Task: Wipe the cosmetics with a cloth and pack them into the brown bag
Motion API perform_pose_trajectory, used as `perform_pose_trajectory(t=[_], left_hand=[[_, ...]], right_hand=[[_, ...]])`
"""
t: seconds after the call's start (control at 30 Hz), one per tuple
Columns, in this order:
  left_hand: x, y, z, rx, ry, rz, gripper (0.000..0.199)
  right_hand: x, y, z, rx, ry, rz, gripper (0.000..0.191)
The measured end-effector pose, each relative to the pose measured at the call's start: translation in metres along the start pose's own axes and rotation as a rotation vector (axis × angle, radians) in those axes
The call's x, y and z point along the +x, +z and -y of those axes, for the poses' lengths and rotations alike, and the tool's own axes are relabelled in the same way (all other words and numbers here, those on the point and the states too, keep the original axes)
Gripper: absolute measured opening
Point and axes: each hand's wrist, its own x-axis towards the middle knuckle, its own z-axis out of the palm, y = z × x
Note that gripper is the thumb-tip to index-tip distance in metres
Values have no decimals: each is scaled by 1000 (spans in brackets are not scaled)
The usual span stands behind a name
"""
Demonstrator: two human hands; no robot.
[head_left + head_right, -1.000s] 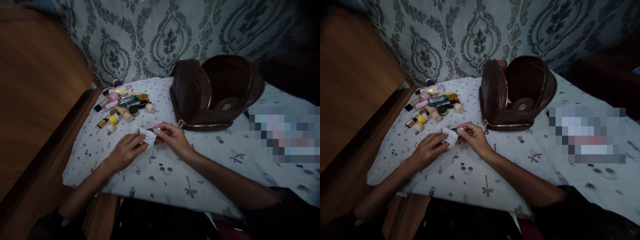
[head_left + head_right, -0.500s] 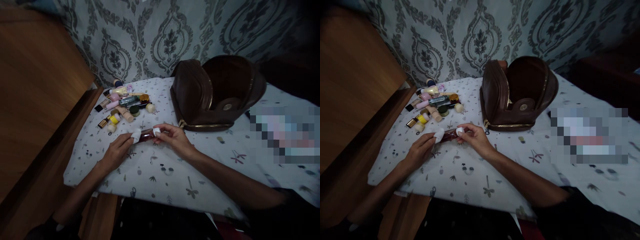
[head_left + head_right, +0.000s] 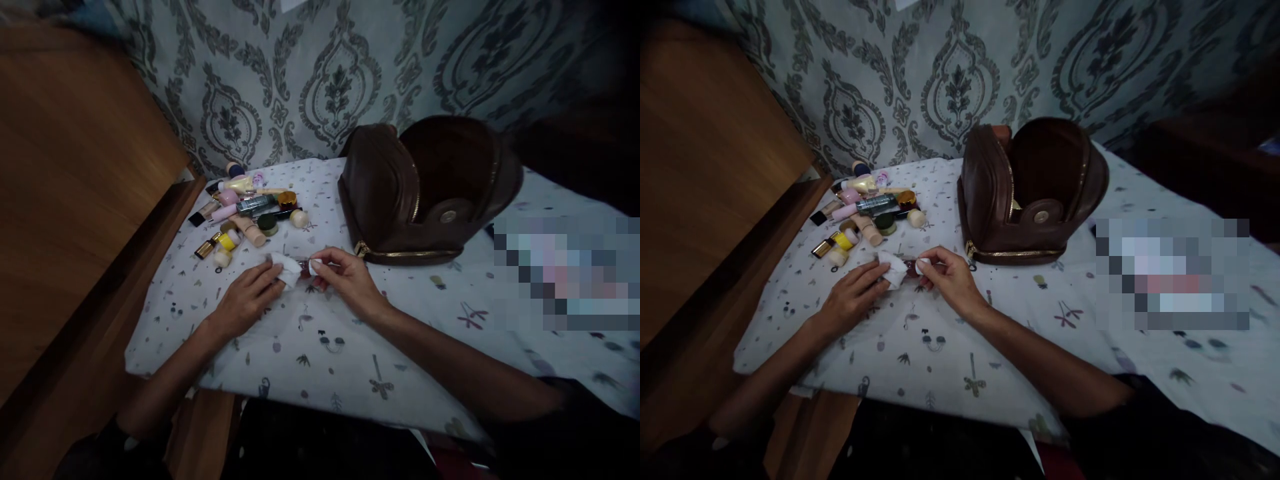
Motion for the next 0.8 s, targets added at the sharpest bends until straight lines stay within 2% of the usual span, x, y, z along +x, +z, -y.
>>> perform_pose_trajectory(t=[0.13, 0.23, 0.47, 0.6, 0.8], left_hand=[[-21, 2, 13, -76, -144, -21, 26], [-25, 7, 16, -110, -206, -59, 28], [-1, 12, 7, -74, -333, -60, 26], [18, 14, 0, -25, -312, -47, 28], [34, 22, -13, 3, -146, -64, 25]], right_hand=[[0, 0, 0, -12, 0, -16, 37], [1, -2, -1, -43, -9, -11, 40], [0, 0, -3, -14, 1, 59, 48], [-1, 1, -3, -45, -15, 40, 47], [1, 0, -3, -51, 1, 8, 43]])
